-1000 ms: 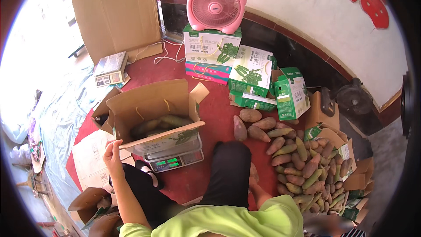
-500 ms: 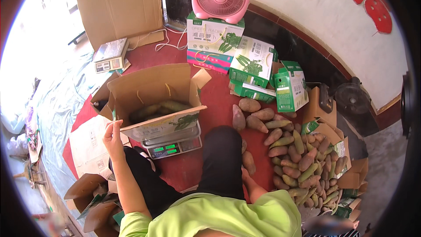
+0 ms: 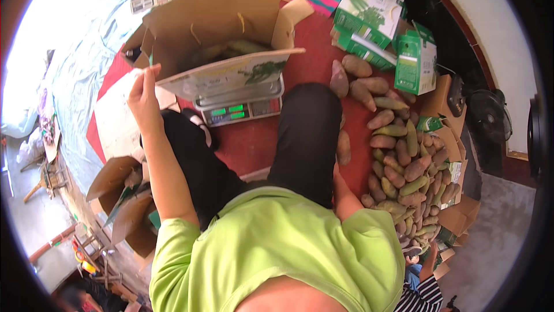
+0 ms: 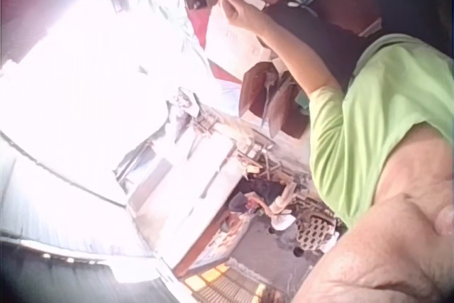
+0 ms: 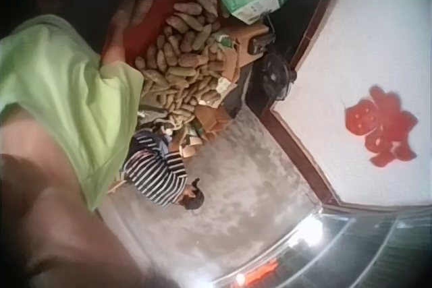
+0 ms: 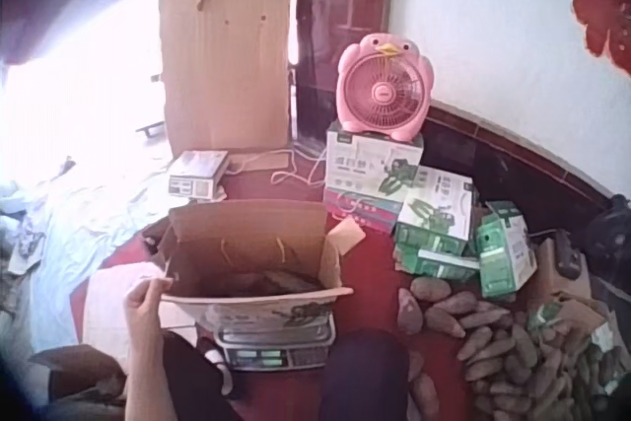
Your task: Manually packing sweet potatoes into cardboard boxes and weighing them on a floor scale.
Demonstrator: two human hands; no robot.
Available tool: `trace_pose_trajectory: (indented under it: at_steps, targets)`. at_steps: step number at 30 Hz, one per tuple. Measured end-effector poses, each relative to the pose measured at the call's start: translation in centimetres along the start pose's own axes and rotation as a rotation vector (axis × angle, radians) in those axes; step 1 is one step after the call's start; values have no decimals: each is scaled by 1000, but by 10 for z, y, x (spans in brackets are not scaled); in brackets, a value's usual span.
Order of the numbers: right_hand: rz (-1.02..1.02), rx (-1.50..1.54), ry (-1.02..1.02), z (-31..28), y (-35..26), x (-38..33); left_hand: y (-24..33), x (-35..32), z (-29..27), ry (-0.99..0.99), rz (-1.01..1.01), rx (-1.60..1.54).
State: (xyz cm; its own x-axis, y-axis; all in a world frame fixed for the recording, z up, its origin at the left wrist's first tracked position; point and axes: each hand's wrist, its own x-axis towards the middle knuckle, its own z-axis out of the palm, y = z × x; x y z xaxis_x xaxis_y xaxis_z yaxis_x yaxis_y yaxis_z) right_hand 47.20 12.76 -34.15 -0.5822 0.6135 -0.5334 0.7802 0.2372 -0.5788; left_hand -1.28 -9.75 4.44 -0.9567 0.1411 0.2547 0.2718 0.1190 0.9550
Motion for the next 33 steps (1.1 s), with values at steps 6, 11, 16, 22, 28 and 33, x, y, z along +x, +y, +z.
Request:
trace_pose_trajectory:
  at_steps: [6,11,16,22,28,33]
  targets:
    - [73,-74,-10,5,-23,-11,-8,8,3,43,-10,-35]
    - [74,-78,-42,11,-30,-14,-6,9,3,133,-15,-140]
    - [54,-60,-51,19,-32,-6,-1,7,0,150,-62,-100]
    - [69,-52,-47,23,-11,-10,-3,4,0,171,-129,-49]
    - [128,-17,-84,28,29,-10,-21,15,-1,114,-143,-126]
    - [232,78,22,-13,-53,-45,-19,18,-15,156,-156,-124]
